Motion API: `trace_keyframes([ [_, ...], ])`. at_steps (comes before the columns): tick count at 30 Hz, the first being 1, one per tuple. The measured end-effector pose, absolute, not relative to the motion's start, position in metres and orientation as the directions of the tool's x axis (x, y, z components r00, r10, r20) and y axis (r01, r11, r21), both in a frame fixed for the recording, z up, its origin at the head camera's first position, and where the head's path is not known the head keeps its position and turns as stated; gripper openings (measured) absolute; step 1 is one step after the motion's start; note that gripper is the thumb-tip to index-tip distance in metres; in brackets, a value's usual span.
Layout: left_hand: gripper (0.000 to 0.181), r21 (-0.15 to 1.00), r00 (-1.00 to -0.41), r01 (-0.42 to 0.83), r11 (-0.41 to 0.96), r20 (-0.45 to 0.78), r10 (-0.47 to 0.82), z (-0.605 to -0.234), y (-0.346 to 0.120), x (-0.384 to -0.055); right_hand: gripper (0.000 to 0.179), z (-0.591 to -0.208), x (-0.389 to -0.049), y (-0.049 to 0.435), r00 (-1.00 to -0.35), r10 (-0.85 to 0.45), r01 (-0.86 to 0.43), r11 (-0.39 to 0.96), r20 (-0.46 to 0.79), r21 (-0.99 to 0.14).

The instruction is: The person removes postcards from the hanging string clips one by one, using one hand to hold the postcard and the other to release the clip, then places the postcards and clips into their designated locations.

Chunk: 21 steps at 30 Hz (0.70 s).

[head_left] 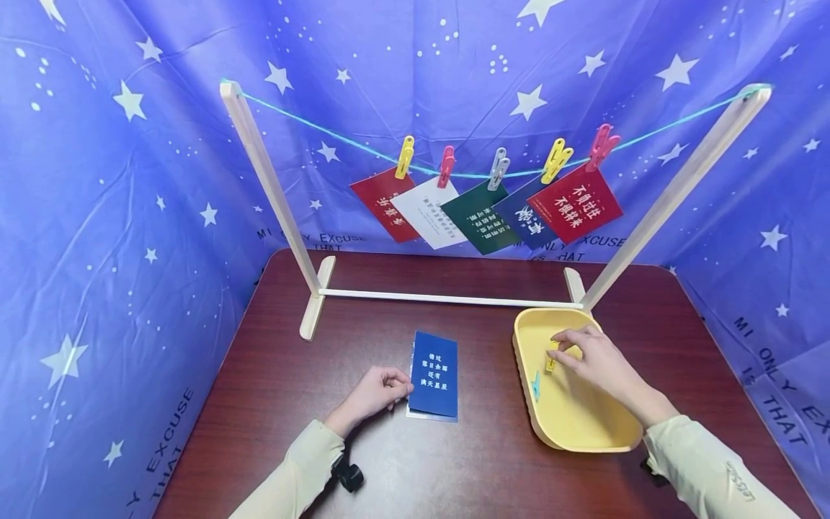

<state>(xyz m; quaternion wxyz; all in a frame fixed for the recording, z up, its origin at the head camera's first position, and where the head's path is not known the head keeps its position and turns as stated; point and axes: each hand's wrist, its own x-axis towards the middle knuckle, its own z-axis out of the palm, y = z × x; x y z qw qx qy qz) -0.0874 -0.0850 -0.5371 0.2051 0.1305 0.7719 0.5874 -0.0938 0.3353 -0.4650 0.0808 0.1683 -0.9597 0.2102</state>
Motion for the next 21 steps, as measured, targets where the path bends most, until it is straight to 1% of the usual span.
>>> trace_keyframes([
  [11, 0.013, 0.951, -0.872, -0.043, 0.305, -0.185, 0.453, -0.5363, -0.0854, -0.0864, 0.02, -0.4674, -0.092, 0.3365, -0.948, -0.27, -0.316, 0.865, 0.171, -0.39],
  [15, 0.011, 0.95, -0.873, -0.04, 0.311, -0.184, 0.452, -0.5374, -0.0864, -0.086, 0.019, -0.4682, -0.0921, 0.3369, -0.946, -0.271, -0.321, 0.864, 0.178, -0.388],
  [21, 0.009, 0.939, -0.885, 0.016, 0.342, -0.146, 0.443, -0.5355, -0.0879, -0.0829, 0.018, -0.4702, -0.0909, 0.3372, -0.94, -0.278, -0.335, 0.862, 0.197, -0.382],
])
